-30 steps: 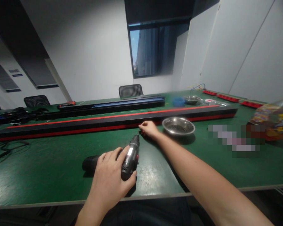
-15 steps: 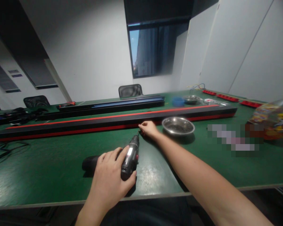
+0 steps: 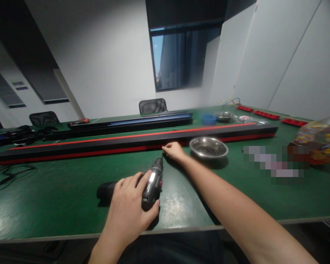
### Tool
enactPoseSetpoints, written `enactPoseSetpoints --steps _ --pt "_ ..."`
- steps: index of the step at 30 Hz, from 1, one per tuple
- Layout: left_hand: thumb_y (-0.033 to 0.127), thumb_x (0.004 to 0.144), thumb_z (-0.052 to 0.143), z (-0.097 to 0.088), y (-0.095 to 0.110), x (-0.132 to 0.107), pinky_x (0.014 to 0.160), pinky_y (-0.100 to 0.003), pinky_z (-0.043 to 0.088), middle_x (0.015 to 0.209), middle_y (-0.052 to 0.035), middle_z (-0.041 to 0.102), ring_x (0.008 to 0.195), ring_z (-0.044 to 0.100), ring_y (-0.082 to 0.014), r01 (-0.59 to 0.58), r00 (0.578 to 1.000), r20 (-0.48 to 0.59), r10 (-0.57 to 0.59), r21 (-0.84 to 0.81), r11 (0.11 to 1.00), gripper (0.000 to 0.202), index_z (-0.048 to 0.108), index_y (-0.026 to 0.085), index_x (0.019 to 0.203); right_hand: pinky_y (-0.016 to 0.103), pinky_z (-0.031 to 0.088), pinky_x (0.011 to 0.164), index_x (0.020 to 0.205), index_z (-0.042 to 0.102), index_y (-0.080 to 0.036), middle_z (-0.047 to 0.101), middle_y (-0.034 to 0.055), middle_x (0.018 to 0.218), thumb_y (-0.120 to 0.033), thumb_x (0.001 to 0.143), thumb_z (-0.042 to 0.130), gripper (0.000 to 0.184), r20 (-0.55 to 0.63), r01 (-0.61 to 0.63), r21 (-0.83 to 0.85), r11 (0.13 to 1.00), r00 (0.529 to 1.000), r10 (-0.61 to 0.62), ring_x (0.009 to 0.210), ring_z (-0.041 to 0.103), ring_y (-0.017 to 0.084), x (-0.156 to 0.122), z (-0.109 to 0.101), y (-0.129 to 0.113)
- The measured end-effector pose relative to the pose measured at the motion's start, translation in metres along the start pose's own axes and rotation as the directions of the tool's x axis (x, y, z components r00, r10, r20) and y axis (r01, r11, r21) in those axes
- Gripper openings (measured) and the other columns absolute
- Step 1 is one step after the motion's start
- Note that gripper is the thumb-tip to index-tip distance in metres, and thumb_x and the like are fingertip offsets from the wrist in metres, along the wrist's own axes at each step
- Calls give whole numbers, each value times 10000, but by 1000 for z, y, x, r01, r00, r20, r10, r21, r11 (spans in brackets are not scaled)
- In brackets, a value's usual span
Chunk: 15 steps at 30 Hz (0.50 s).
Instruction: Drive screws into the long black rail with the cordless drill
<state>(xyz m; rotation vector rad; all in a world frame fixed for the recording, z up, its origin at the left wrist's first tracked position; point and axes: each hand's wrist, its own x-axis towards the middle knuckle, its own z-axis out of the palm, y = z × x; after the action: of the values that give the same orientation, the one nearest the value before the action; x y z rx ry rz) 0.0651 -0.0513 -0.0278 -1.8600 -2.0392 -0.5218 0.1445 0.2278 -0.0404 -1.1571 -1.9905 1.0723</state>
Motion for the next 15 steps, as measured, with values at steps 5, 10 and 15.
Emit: enactPoseSetpoints --steps 5,10,15 --pt "423 856 635 0 2 1 1067 -512 377 1362 -90 603 1203 554 -324 13 1000 5 -13 22 1000 672 466 287 1492 210 488 617 945 786 -117 776 103 848 -282 933 693 190 -8 -15 48 999 1000 16 628 678 130 0 1 1" --pt "453 861 621 0 10 7 1036 -519 385 1336 -115 613 1168 560 -340 84 996 15 -86 95 992 670 482 261 1488 212 479 603 964 775 -111 774 102 850 -282 953 661 206 -63 -1 49 999 998 4 600 662 125 1 3 3" --pt "491 884 590 2 16 18 998 -514 388 1324 -124 616 1119 571 -343 151 987 35 -159 158 976 664 479 248 1492 217 477 609 945 766 -118 773 91 843 -278 949 662 192 -54 33 32 999 998 -31 601 667 129 0 3 4"
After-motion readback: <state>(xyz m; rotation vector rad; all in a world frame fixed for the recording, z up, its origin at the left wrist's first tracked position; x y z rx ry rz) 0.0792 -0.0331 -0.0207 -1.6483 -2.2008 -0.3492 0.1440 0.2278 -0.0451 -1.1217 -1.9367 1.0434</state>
